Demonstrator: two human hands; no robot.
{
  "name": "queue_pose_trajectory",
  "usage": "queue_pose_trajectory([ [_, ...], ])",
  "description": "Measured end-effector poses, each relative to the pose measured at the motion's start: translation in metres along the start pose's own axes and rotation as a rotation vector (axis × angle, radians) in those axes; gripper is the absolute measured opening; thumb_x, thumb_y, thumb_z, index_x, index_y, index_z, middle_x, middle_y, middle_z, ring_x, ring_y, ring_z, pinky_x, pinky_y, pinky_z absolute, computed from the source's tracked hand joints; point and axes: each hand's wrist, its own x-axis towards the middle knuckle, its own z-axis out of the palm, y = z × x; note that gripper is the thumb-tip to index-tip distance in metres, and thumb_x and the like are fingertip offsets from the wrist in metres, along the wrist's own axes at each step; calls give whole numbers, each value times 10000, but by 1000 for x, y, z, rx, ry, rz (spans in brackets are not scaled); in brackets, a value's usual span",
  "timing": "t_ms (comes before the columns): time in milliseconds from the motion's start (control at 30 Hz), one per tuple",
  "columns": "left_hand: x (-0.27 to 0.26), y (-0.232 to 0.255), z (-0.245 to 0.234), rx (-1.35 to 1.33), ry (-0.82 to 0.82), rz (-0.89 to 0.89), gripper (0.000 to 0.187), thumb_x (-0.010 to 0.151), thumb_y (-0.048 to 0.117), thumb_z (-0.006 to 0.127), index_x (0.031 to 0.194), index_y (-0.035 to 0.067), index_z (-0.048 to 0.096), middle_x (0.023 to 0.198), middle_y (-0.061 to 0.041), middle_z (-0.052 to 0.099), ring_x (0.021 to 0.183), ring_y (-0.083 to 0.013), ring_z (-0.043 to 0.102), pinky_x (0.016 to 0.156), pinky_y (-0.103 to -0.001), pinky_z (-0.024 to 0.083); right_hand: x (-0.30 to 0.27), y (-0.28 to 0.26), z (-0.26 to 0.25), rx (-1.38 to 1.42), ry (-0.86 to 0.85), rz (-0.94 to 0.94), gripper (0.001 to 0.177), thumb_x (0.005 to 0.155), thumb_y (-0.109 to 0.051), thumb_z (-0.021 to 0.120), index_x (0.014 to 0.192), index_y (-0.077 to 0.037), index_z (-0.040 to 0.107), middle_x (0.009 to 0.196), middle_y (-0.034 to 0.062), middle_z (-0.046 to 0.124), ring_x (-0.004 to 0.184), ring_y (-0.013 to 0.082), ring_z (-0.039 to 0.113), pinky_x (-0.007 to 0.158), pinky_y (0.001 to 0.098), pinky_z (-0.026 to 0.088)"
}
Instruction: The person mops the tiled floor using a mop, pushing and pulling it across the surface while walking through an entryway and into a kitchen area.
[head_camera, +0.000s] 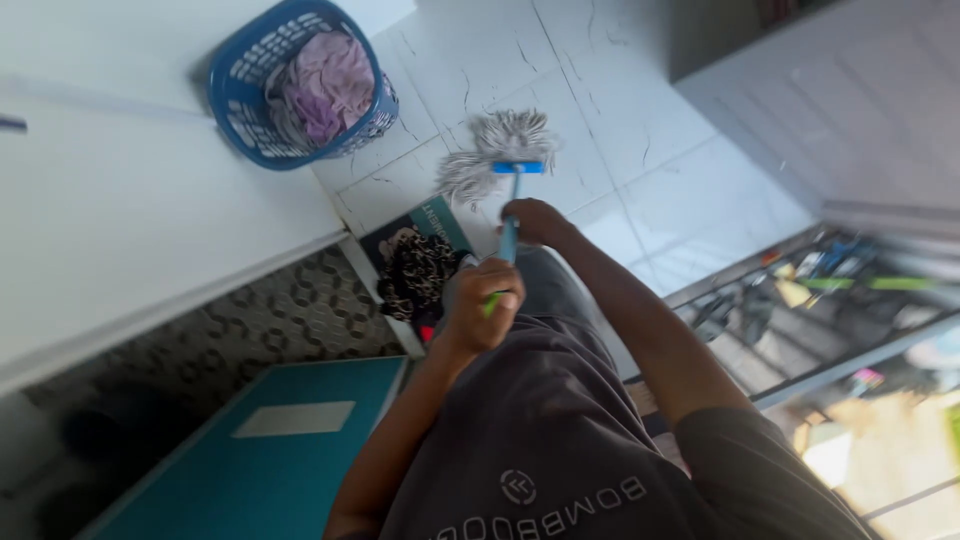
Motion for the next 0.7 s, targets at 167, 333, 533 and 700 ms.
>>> queue_pose_trajectory([
  [167,18,-8,26,-137,123,-177,323,949,186,492,681,4,502,645,-102,527,583,-248,514,609,-385,402,-26,9,-43,171,193,-10,235,873,-273,736,978,-82,646,958,153,663,935,372,669,817,481,532],
  [333,8,7,23,20,308,-201,254,934,148,487,729,10,546,675,-119,553,657,-273,547,663,-414,435,7,5,-19,76,167,-151,222,954,-256,739,935,-58,642,940,182,631,892,411,647,787,509,504],
  [533,-24,33,20,236,532,-267,222,913,135,508,730,16,548,691,-130,557,707,-304,574,782,-421,473,72,-58,21,96,-33,-364,219,957,-277,714,916,-67,669,987,179,643,901,396,662,793,495,531],
  [700,-29,39,32,383,702,-367,146,886,76,606,774,5,544,759,-144,563,809,-329,593,925,-465,475,111,-129,21,-24,-300,-534,280,897,-333,761,909,-74,654,1013,119,669,949,369,670,798,490,540],
])
